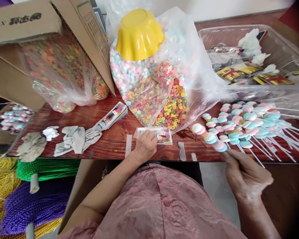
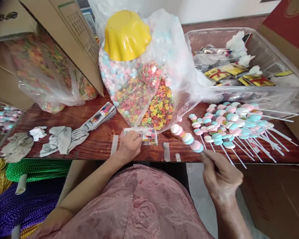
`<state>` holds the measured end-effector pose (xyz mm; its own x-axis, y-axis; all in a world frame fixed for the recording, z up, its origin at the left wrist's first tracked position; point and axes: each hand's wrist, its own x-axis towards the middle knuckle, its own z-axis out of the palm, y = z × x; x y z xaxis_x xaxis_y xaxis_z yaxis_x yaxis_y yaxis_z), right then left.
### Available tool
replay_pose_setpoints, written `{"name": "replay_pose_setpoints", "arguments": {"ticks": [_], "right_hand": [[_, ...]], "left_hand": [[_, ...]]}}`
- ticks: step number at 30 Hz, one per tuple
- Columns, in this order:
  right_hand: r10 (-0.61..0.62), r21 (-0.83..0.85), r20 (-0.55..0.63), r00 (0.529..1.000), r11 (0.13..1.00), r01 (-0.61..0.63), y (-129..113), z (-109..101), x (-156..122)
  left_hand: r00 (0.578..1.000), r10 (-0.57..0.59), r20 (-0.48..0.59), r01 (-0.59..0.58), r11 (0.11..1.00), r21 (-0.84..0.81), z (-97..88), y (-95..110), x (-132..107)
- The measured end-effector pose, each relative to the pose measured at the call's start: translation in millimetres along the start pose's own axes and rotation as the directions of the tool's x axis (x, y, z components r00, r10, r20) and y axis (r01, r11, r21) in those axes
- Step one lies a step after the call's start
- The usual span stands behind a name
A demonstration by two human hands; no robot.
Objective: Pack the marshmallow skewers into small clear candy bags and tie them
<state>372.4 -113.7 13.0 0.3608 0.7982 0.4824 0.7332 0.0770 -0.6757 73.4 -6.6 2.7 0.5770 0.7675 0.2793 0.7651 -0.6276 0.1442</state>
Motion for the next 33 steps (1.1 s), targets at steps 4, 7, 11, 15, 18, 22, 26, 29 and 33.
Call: {"name": "replay_pose_setpoints", "arguments": {"ticks": [4,7,11,15,18,22,26,29,33], "right_hand": [[-0.024,0.120,0.190,0.982,0.993,0.001,-13.0,17.0,0.8],[0.019,0.194,0.253,0.967,0.978,-0.070,-9.2,24.5,1.2],[0.069,0.243,0.256,0.964,0.961,-0.133,-6.7,24.2,6.8],[0.111,0.264,0.237,0.965,0.949,-0.174,-9.9,19.4,13.0],[0.133,0.256,0.262,0.956,0.945,-0.202,-10.2,19.8,13.6],[0.130,0.267,0.292,0.948,0.940,-0.211,-7.7,25.7,8.9],[0.124,0.272,0.293,0.948,0.940,-0.207,-6.7,28.3,3.7],[0.124,0.273,0.286,0.950,0.940,-0.205,-7.4,25.5,3.1],[0.098,0.263,0.300,0.949,0.948,-0.181,-8.4,22.9,6.6]], "left_hand": [[1.000,0.028,0.014,-0.026,0.990,-0.139,-2.7,-5.4,-4.9],[1.000,-0.011,0.008,0.013,0.969,-0.248,-4.5,-9.5,-4.1],[0.987,-0.149,-0.067,0.109,0.906,-0.410,-1.6,-12.4,-1.4],[0.980,-0.186,-0.070,0.142,0.901,-0.410,-0.5,-16.0,-2.6],[0.997,-0.069,-0.045,0.045,0.914,-0.404,-2.7,-20.5,-6.0],[0.999,0.007,-0.051,-0.028,0.907,-0.419,-4.3,-24.7,-8.6],[0.994,-0.046,-0.095,-0.001,0.894,-0.448,-1.0,-25.4,-6.5],[0.985,-0.118,-0.127,0.041,0.870,-0.492,2.5,-25.4,-4.6],[0.972,-0.190,-0.139,0.080,0.822,-0.564,5.9,-25.7,-4.5]]}}
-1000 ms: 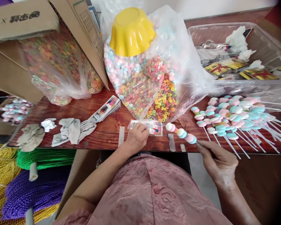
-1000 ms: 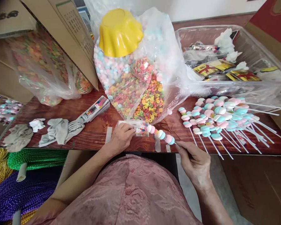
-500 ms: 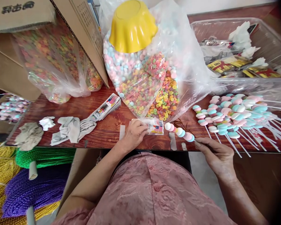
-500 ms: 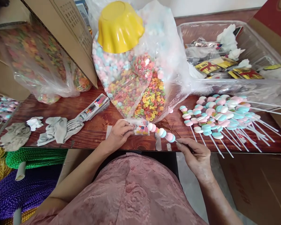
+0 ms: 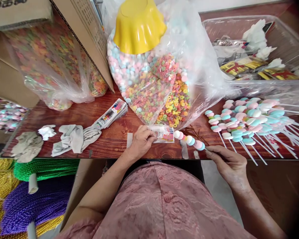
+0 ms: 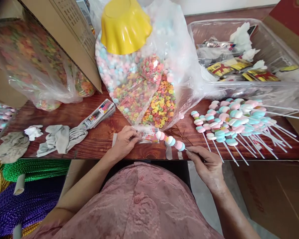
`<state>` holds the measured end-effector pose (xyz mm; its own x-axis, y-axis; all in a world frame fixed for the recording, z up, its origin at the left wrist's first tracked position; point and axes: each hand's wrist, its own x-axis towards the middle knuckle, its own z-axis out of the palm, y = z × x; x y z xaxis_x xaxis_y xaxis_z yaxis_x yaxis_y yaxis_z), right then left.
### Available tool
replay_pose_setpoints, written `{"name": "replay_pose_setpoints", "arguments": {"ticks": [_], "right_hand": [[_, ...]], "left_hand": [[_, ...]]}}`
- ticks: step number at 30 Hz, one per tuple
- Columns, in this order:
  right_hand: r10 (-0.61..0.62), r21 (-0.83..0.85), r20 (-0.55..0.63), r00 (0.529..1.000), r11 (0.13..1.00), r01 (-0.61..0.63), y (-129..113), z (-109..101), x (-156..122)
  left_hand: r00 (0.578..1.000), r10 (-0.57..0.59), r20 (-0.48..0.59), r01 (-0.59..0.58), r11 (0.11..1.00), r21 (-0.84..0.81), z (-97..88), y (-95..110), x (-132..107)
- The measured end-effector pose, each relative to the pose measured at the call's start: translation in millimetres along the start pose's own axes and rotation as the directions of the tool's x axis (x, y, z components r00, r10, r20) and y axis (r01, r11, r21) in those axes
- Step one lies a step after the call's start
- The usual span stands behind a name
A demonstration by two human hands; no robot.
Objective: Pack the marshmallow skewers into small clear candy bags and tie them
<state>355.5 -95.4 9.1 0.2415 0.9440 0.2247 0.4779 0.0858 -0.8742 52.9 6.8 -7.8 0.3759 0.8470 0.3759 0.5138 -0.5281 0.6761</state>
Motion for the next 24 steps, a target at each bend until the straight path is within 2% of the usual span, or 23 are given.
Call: {"name": "replay_pose_setpoints", "arguments": {"ticks": [5,11,14,17,20,21,24], "right_hand": [[-0.071,-0.013,0.070,0.995,0.997,0.072,1.7,2.1,4.6],[-0.217,-0.088,0.147,0.965,0.969,0.231,4.5,3.1,6.7],[-0.317,-0.141,0.203,0.927,0.927,0.348,-0.2,-0.4,10.5],[-0.473,-0.268,0.254,0.844,0.804,0.531,-8.5,-8.2,13.9],[-0.617,-0.403,0.239,0.750,0.640,0.655,-16.4,-17.0,12.6],[-0.636,-0.429,0.209,0.743,0.623,0.654,-18.0,-19.1,11.1],[-0.620,-0.456,0.097,0.778,0.667,0.589,-18.8,-21.4,6.3]], "left_hand": [[0.997,-0.078,0.009,0.078,0.994,-0.082,0.6,-0.7,-1.2],[0.996,-0.093,-0.007,0.092,0.990,-0.107,2.2,-1.2,-1.3],[0.998,-0.063,0.000,0.063,0.994,-0.088,3.5,-1.5,-1.1],[1.000,-0.002,0.007,0.002,0.998,-0.061,4.7,-1.4,-0.8],[1.000,0.021,-0.003,-0.021,0.998,-0.054,5.7,-0.9,-0.7],[1.000,0.014,-0.005,-0.014,0.998,-0.059,5.8,-0.7,-0.8],[1.000,-0.031,0.004,0.031,0.996,-0.082,5.7,0.1,-1.0]]}}
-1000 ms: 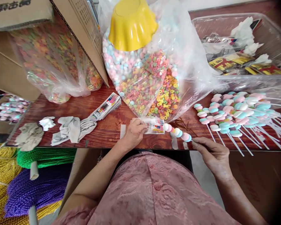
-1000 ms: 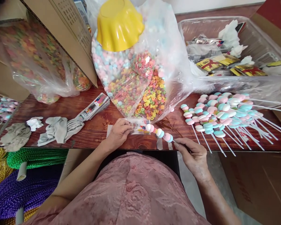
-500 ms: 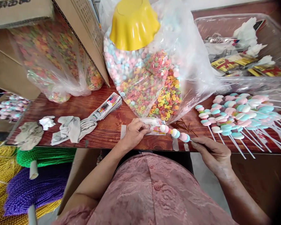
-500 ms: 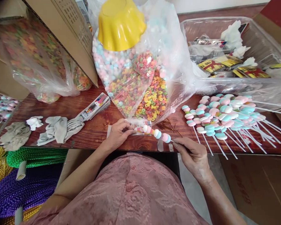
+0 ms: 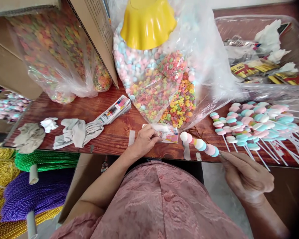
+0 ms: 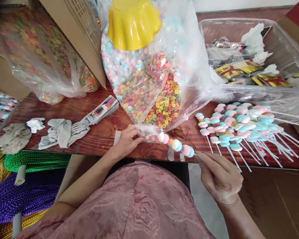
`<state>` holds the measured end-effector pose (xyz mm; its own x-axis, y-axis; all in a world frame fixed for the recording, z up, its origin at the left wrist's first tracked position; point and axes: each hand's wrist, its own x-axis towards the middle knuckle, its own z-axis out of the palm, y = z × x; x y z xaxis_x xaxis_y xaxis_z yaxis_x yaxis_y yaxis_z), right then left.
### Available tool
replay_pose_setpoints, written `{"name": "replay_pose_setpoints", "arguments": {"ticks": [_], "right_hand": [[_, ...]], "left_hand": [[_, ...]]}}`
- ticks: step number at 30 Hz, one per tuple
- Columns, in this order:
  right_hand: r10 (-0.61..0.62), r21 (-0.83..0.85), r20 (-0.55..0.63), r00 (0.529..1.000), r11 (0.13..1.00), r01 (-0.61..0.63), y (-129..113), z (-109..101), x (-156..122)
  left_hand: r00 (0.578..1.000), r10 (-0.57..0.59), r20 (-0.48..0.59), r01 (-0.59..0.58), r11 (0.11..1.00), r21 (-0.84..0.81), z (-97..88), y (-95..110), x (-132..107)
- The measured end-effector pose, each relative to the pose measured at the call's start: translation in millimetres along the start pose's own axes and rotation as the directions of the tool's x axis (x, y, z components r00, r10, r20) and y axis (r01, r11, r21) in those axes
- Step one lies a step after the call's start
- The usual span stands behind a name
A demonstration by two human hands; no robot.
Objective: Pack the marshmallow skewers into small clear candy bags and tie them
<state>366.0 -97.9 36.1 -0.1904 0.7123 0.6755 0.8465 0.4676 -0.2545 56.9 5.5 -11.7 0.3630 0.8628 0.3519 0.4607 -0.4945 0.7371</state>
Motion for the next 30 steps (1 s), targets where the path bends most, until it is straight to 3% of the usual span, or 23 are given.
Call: {"name": "replay_pose_setpoints", "arguments": {"ticks": [7,13,20,26,30], "right_hand": [[-0.124,-0.034,0.119,0.985,0.991,0.129,6.1,5.7,-3.6],[-0.242,-0.076,0.170,0.955,0.963,0.257,8.3,2.8,3.4],[-0.337,-0.134,0.226,0.914,0.918,0.372,-0.5,-15.4,24.3],[-0.264,-0.074,0.170,0.949,0.957,0.279,2.9,-29.9,24.6],[-0.205,-0.098,0.301,0.931,0.965,0.244,20.2,-49.6,14.7]], "left_hand": [[1.000,-0.022,0.018,0.022,1.000,0.020,0.1,0.2,-1.0],[0.997,0.059,0.055,-0.065,0.990,0.128,2.6,0.8,-3.1],[0.978,0.143,0.150,-0.172,0.964,0.201,2.6,1.1,-2.7],[0.987,0.111,0.118,-0.122,0.988,0.091,1.9,0.0,-2.3],[0.986,0.128,0.106,-0.134,0.989,0.058,0.8,-0.3,-1.2]]}}
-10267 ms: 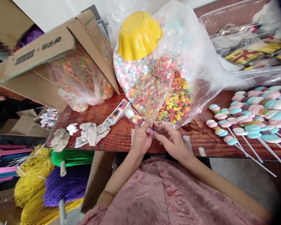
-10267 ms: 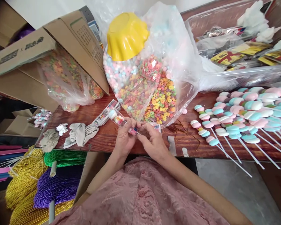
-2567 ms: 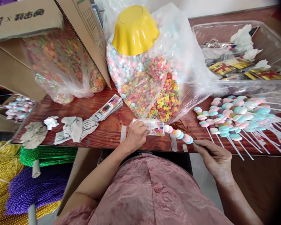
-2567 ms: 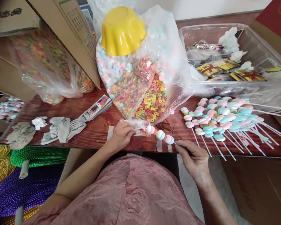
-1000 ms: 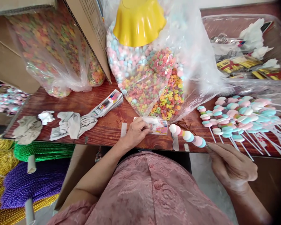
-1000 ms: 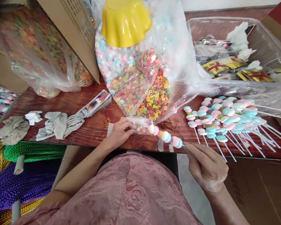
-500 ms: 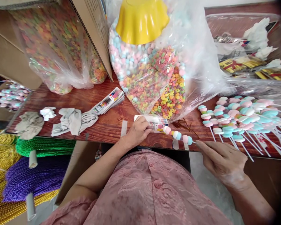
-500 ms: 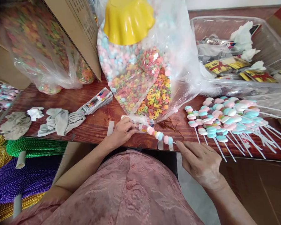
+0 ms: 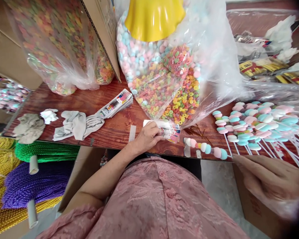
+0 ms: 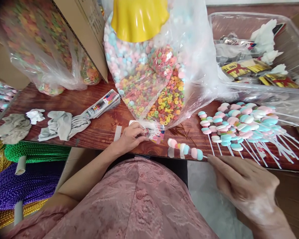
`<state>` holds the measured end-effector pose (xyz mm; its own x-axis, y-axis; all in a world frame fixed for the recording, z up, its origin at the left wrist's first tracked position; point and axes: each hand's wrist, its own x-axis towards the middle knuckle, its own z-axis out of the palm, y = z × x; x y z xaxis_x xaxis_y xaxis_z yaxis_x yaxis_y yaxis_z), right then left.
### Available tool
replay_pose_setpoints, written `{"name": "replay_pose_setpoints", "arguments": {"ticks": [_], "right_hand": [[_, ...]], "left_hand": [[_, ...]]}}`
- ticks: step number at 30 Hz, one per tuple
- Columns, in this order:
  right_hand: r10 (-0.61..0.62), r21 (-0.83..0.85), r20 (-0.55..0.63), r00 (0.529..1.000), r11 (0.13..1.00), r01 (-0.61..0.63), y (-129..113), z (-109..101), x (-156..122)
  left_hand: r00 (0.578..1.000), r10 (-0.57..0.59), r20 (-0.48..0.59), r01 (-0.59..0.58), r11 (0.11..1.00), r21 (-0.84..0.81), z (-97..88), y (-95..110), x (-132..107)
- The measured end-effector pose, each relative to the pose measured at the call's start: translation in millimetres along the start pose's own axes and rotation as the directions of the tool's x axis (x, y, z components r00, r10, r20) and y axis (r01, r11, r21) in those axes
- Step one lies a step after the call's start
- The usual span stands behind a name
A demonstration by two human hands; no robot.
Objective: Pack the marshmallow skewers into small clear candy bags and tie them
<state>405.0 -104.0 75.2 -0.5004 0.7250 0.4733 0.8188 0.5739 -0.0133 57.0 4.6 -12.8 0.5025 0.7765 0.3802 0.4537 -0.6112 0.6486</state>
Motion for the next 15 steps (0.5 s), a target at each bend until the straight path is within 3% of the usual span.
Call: {"name": "replay_pose_setpoints", "arguments": {"ticks": [5,9,13,15], "right_hand": [[-0.140,-0.170,0.285,0.948,0.966,0.193,9.4,-19.6,11.5],[-0.238,-0.213,0.385,0.892,0.917,0.336,1.9,-21.3,41.7],[-0.276,-0.099,0.435,0.857,0.931,0.351,-5.4,-18.2,65.3],[-0.312,0.010,0.506,0.804,0.934,0.356,-8.3,-17.2,77.1]], "left_hand": [[1.000,-0.015,0.019,0.015,1.000,0.000,-1.2,1.2,2.4],[1.000,-0.013,0.006,0.013,1.000,0.007,-0.2,2.6,2.7],[1.000,-0.013,0.008,0.013,1.000,0.005,0.2,3.5,1.8],[1.000,-0.017,0.007,0.017,1.000,0.018,-0.2,3.7,1.5]]}}
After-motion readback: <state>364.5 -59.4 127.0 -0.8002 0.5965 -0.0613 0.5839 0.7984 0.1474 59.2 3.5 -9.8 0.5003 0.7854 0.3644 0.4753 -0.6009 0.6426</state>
